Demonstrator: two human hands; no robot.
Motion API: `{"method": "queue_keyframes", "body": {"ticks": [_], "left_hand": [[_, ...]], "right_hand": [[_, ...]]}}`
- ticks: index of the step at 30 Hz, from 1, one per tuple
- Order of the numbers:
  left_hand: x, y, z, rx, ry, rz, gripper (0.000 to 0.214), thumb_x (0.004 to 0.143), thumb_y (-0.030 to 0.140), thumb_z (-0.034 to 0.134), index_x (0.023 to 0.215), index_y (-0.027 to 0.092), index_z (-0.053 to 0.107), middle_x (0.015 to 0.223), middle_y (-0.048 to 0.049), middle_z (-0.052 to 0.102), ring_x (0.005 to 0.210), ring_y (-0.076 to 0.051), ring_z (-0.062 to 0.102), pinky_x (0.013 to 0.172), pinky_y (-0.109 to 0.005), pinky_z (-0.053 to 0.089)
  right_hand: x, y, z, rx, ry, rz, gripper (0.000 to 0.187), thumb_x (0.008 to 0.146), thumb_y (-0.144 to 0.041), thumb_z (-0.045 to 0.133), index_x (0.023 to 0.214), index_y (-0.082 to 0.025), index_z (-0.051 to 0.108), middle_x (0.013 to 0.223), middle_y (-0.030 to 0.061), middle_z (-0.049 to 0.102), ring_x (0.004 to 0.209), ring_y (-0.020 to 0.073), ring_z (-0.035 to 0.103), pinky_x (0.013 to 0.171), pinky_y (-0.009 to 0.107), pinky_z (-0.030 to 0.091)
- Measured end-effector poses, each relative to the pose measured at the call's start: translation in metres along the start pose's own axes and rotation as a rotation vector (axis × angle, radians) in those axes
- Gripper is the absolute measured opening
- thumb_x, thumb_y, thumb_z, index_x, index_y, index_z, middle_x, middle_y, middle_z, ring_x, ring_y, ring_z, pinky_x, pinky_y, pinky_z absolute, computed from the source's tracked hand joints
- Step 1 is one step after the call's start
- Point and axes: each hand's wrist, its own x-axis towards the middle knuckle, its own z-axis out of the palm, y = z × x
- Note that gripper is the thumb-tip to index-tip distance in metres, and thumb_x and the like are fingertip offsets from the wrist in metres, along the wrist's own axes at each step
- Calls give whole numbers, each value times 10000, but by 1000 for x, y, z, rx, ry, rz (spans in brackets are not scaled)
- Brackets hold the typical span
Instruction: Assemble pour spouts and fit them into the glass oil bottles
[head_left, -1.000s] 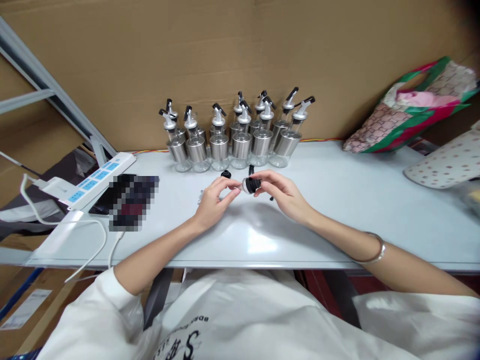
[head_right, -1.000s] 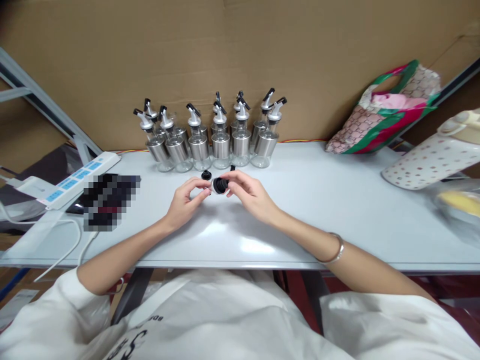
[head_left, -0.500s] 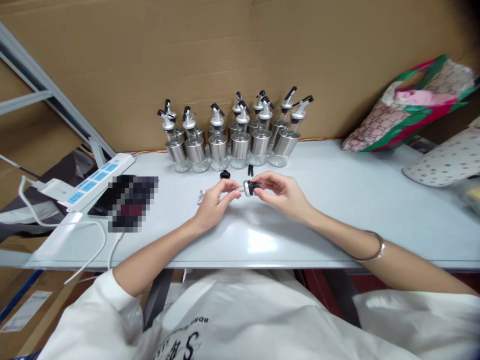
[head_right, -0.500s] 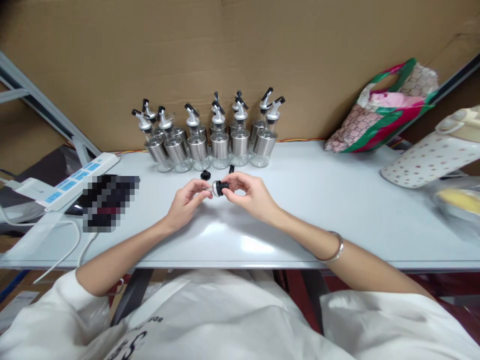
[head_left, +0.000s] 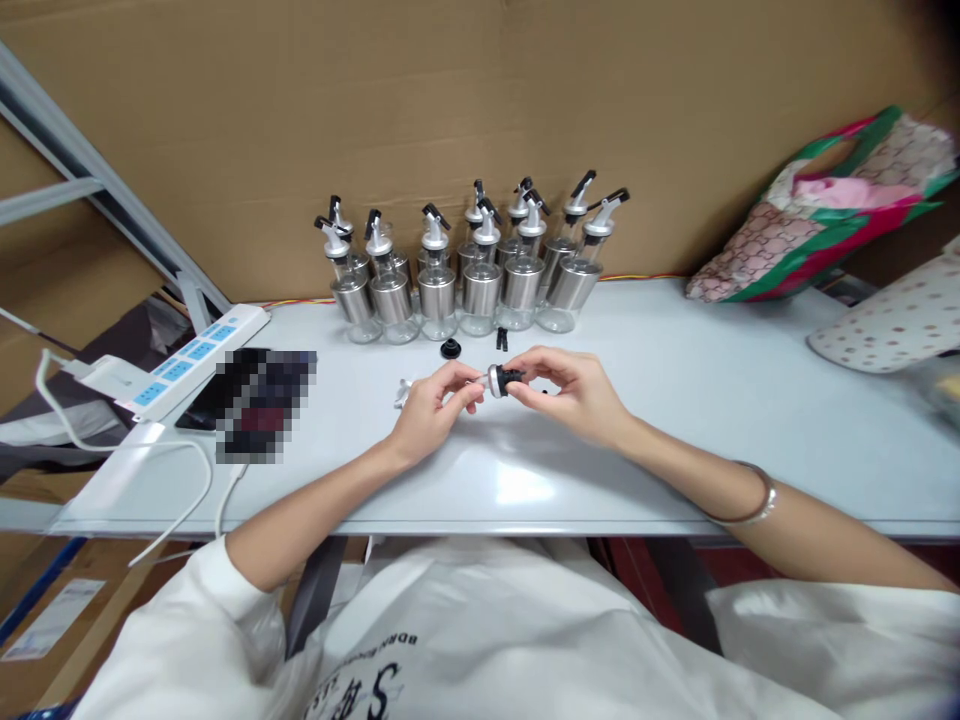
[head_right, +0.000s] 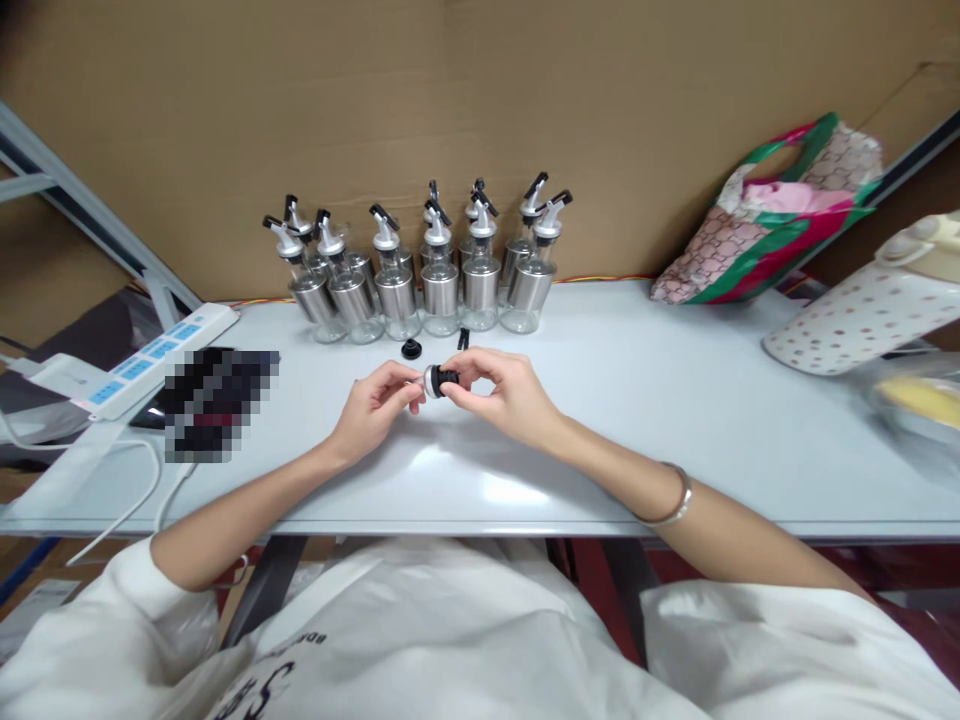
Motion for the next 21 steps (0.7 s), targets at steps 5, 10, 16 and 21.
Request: {"method": "queue_keyframes", "body": {"ticks": [5, 10, 16, 21], "left_hand": [[-1, -1, -2, 141, 25, 89, 197, 885, 376, 558, 931, 195, 622, 772, -9, 637, 688, -133, 604, 645, -257, 473], [2, -1, -2, 363, 99, 204, 211, 888, 337, 541, 1055, 211, 577, 1068, -66, 594, 984, -183, 562, 823, -305, 452], [-2, -2, 2, 218, -72, 111, 317, 910, 364, 500, 1186, 211, 470, 964, -41, 587, 874, -159, 565, 711, -267, 440], [0, -6, 4, 90, -75, 31, 324, 898, 362, 522, 1181, 208, 490, 1080, -68, 600, 988, -180, 570, 810, -291, 466]], "right_hand": [[1, 3, 0, 56, -6, 38, 293, 752, -467, 688, 787, -178, 652, 708, 48, 676, 643, 166, 599, 646, 318, 515], [1, 1, 4, 108, 56, 42, 286, 750, -459, 707, 788, -183, 643, 672, 18, 636, 601, 139, 557, 600, 291, 489], [0, 0, 4, 99, 84, 46, 280, 709, -434, 754, 792, -191, 642, 603, -28, 546, 574, 124, 503, 592, 284, 455], [0, 3, 6, 97, -53, -2, 240, 788, -386, 681, 932, -194, 677, 745, 24, 631, 703, 166, 590, 703, 331, 498]]}}
